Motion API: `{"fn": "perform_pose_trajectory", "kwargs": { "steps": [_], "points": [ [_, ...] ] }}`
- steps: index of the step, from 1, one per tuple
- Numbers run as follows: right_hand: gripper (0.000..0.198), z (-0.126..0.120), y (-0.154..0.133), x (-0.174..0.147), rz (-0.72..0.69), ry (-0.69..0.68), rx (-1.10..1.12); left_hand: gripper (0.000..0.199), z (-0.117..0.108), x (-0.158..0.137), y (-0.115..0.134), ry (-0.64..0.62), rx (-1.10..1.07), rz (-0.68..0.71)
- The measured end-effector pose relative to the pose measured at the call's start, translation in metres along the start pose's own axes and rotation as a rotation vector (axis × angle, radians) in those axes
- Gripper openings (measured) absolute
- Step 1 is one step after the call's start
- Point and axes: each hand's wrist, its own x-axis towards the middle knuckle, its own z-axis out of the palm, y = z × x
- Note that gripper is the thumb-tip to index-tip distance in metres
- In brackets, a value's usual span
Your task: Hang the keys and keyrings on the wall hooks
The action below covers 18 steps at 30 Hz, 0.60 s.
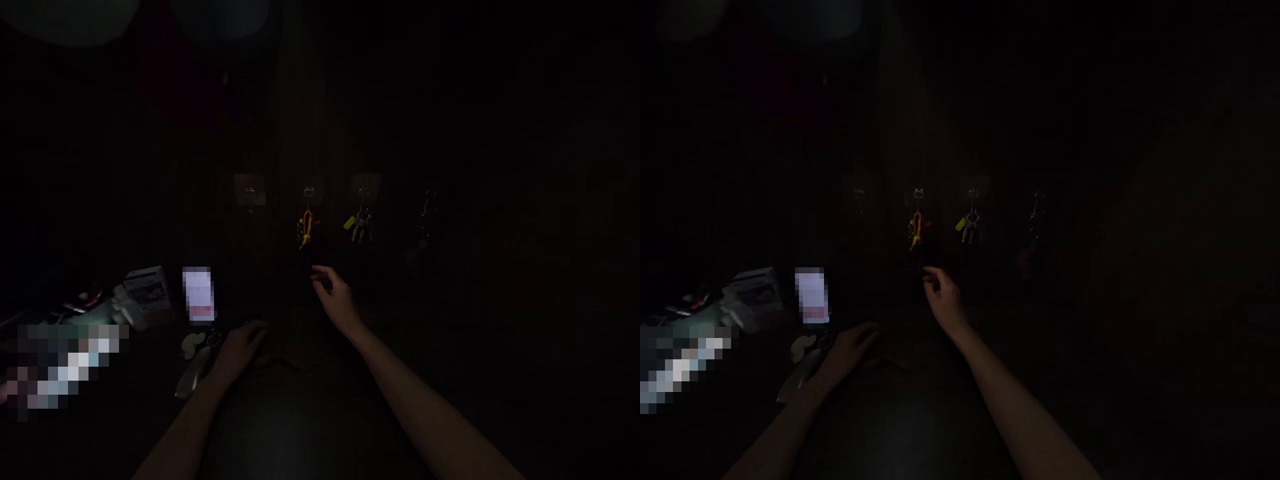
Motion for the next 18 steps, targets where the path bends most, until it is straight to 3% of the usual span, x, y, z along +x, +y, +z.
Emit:
{"fn": "perform_pose_trajectory", "kwargs": {
  "steps": [10,18],
  "points": [
    [0.018,-0.001,0.02,-0.067,0.034,-0.526,-0.199,0.026,0.005,-0.001,0.001,-0.037,-0.017,0.058],
    [0.031,-0.001,0.021,-0.088,0.036,-0.612,-0.289,0.027,0.002,-0.002,0.007,-0.049,0.005,0.033]
  ]
}}
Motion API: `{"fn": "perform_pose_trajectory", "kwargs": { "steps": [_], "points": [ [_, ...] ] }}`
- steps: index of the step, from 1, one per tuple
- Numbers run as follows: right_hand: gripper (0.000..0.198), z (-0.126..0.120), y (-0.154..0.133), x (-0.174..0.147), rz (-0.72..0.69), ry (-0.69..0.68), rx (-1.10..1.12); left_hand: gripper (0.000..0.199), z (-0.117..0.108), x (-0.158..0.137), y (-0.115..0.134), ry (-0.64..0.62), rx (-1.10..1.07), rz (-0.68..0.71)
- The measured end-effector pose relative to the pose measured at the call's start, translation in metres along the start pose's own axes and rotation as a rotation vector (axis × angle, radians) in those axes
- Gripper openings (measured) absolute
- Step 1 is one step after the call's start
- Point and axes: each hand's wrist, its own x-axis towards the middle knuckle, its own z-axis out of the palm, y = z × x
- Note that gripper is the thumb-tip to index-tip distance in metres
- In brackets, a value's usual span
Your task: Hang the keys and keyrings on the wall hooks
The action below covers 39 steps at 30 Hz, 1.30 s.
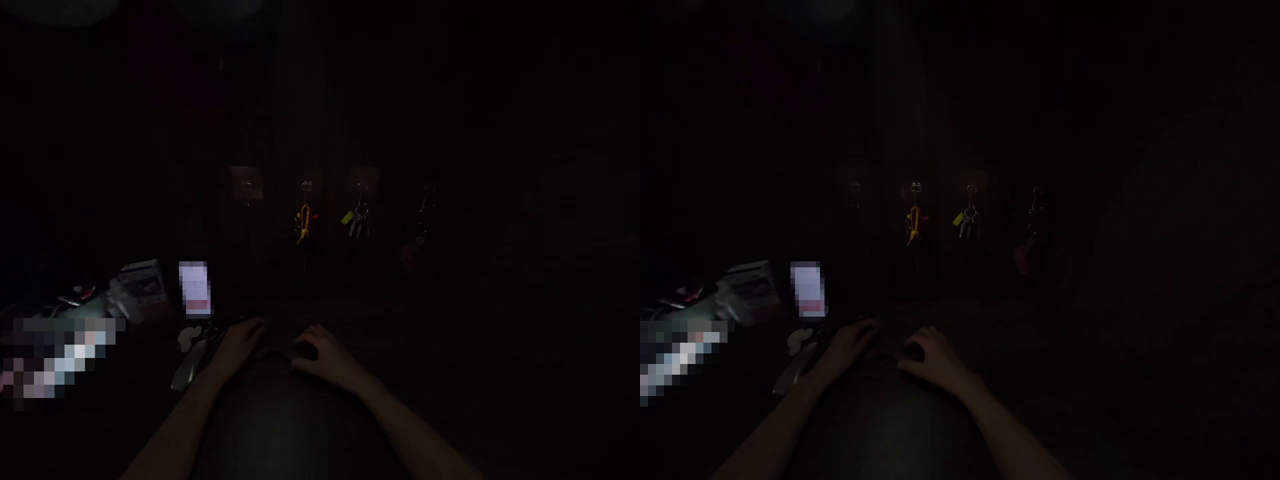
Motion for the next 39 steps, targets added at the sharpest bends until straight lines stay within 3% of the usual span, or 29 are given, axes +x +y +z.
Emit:
{"fn": "perform_pose_trajectory", "kwargs": {
  "steps": [11,20,24,26,31,39],
  "points": [
    [0.01,0.007,0.006,0.003,-0.048,0.048,-0.032,0.033,-0.001,-0.003,0.012,-0.052,-0.028,-0.012],
    [0.008,-0.008,0.01,0.01,0.201,0.213,0.55,0.039,0.003,-0.004,0.021,-0.185,-0.054,0.043],
    [0.016,-0.01,0.012,0.015,0.218,0.32,0.795,0.021,0.013,-0.005,0.02,-0.22,-0.025,0.207],
    [0.02,-0.01,0.012,0.017,0.252,0.361,0.864,0.017,0.017,-0.006,0.02,-0.23,-0.041,0.218],
    [0.028,-0.014,0.017,0.019,0.315,0.414,1.111,0.022,0.017,-0.008,0.031,-0.272,-0.286,0.001],
    [0.024,-0.015,0.035,0.021,0.424,0.449,1.473,0.032,0.016,-0.008,0.044,-0.352,-1.07,-0.36]
  ]
}}
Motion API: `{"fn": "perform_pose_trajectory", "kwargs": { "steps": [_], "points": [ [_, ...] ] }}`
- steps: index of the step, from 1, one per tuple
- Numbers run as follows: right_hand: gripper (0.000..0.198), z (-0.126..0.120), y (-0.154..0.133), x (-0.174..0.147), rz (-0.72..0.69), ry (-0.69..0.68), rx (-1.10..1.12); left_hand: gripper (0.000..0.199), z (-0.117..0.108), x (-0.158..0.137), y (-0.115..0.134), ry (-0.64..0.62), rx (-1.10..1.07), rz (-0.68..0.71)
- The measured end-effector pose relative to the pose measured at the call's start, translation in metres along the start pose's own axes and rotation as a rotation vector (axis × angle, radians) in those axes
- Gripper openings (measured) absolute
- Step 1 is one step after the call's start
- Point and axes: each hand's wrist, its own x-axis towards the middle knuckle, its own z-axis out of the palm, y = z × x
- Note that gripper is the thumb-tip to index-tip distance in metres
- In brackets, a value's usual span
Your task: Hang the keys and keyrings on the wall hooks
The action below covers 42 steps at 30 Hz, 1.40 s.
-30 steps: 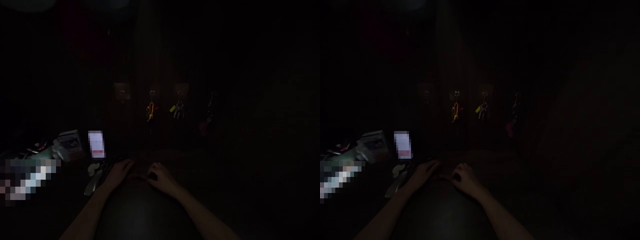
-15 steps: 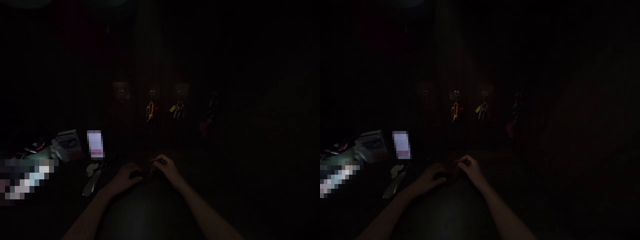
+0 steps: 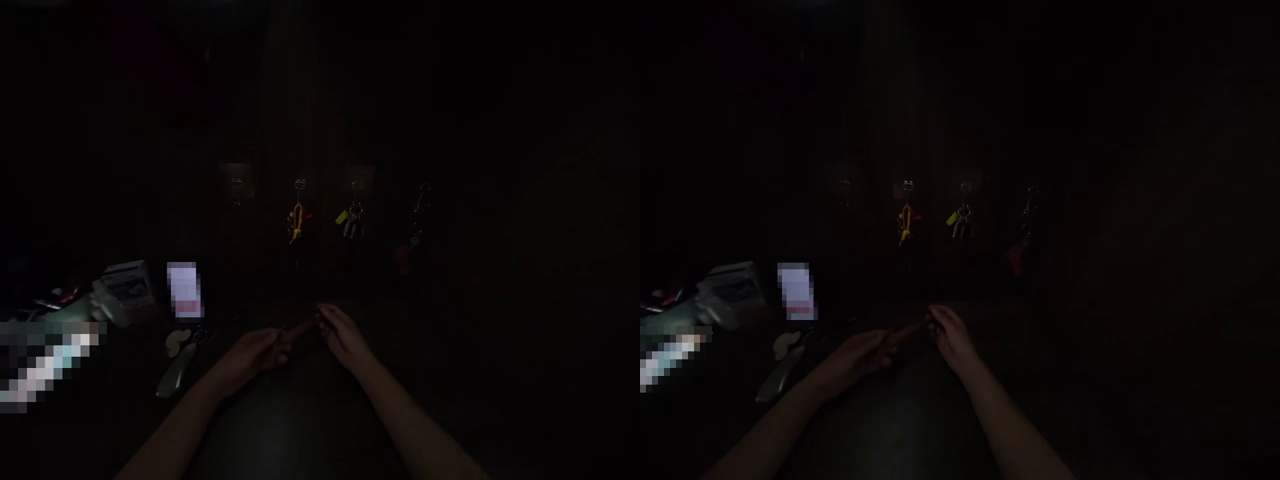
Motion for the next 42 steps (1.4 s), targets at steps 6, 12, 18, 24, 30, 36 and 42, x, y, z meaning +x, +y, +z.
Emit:
{"fn": "perform_pose_trajectory", "kwargs": {
  "steps": [6,12,18,24,30,36,42],
  "points": [
    [0.027,0.0,-0.006,-0.001,0.063,-0.049,0.069,0.033,-0.004,0.0,0.0,-0.026,-0.186,-0.075],
    [0.027,0.004,-0.008,-0.004,0.028,-0.046,0.002,0.034,-0.007,0.001,-0.005,-0.034,-0.162,-0.04],
    [0.025,0.008,-0.009,-0.005,-0.064,-0.023,-0.026,0.02,-0.001,0.003,-0.005,0.062,0.148,0.072],
    [0.026,0.028,-0.014,-0.024,-0.279,-0.149,-0.417,0.027,-0.003,0.001,0.004,0.087,0.581,0.213],
    [0.034,0.039,-0.019,-0.045,-0.463,-0.314,-0.869,0.037,0.011,-0.001,0.009,0.217,0.625,0.355],
    [0.046,0.04,-0.026,-0.052,-0.503,-0.368,-1.023,0.026,0.034,-0.001,0.024,0.142,0.58,0.401],
    [0.05,0.033,-0.021,-0.041,-0.489,-0.191,-0.953,0.015,0.039,0.005,0.041,0.108,0.706,0.308]
  ]
}}
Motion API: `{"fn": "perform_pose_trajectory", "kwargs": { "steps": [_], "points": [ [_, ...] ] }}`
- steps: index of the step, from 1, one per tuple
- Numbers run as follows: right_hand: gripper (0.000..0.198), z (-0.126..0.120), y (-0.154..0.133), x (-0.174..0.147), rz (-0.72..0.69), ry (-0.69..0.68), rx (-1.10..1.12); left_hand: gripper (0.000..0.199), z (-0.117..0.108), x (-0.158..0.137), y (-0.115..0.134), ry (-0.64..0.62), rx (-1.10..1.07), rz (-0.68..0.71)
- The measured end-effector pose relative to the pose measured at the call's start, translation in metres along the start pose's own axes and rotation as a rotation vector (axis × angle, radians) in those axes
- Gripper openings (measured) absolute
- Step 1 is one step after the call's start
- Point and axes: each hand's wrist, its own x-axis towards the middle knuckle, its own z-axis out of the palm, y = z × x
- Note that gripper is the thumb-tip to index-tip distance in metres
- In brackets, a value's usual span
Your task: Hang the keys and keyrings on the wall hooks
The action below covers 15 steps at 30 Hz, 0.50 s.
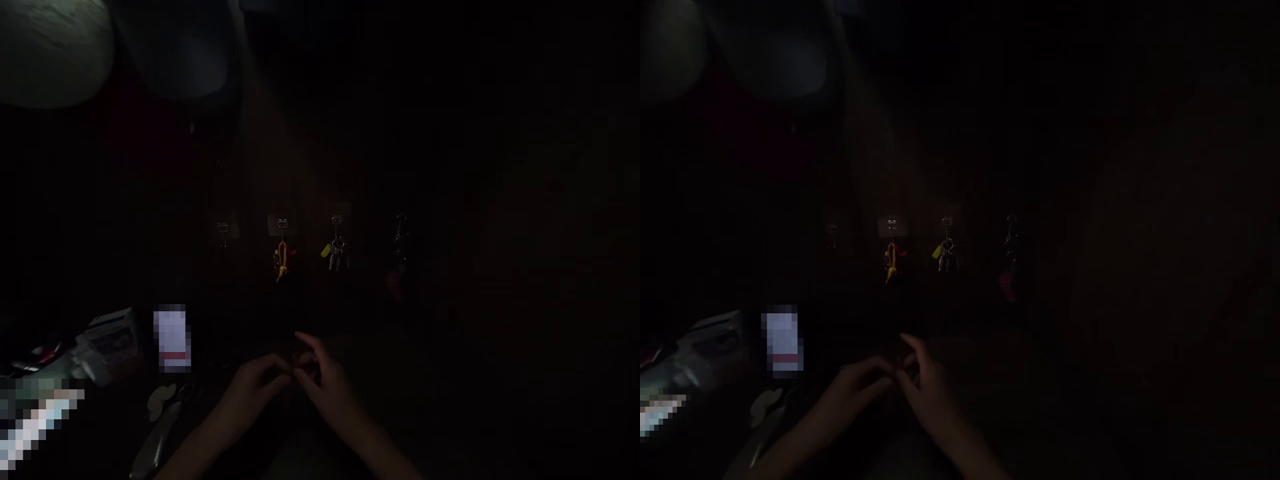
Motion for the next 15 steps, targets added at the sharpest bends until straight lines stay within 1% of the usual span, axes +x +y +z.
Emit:
{"fn": "perform_pose_trajectory", "kwargs": {
  "steps": [2,5,8,12,13,15],
  "points": [
    [0.047,0.0,0.002,0.002,0.021,0.057,0.049,0.018,-0.001,0.005,0.004,-0.048,0.004,-0.002],
    [0.042,-0.001,0.0,0.005,0.036,0.118,0.106,0.018,-0.001,0.014,0.012,-0.06,-0.021,0.038],
    [0.045,-0.004,0.0,0.007,0.021,0.131,0.154,0.016,-0.004,0.022,0.022,-0.065,-0.092,0.046],
    [0.046,-0.013,-0.001,0.019,0.033,0.098,0.234,0.02,-0.015,0.03,0.038,-0.024,-0.19,0.01],
    [0.043,-0.016,-0.003,0.025,0.036,0.109,0.257,0.02,-0.019,0.033,0.042,-0.006,-0.205,0.017],
    [0.03,-0.024,-0.01,0.038,0.005,0.163,0.297,0.018,-0.026,0.039,0.048,0.054,-0.223,0.052]
  ]
}}
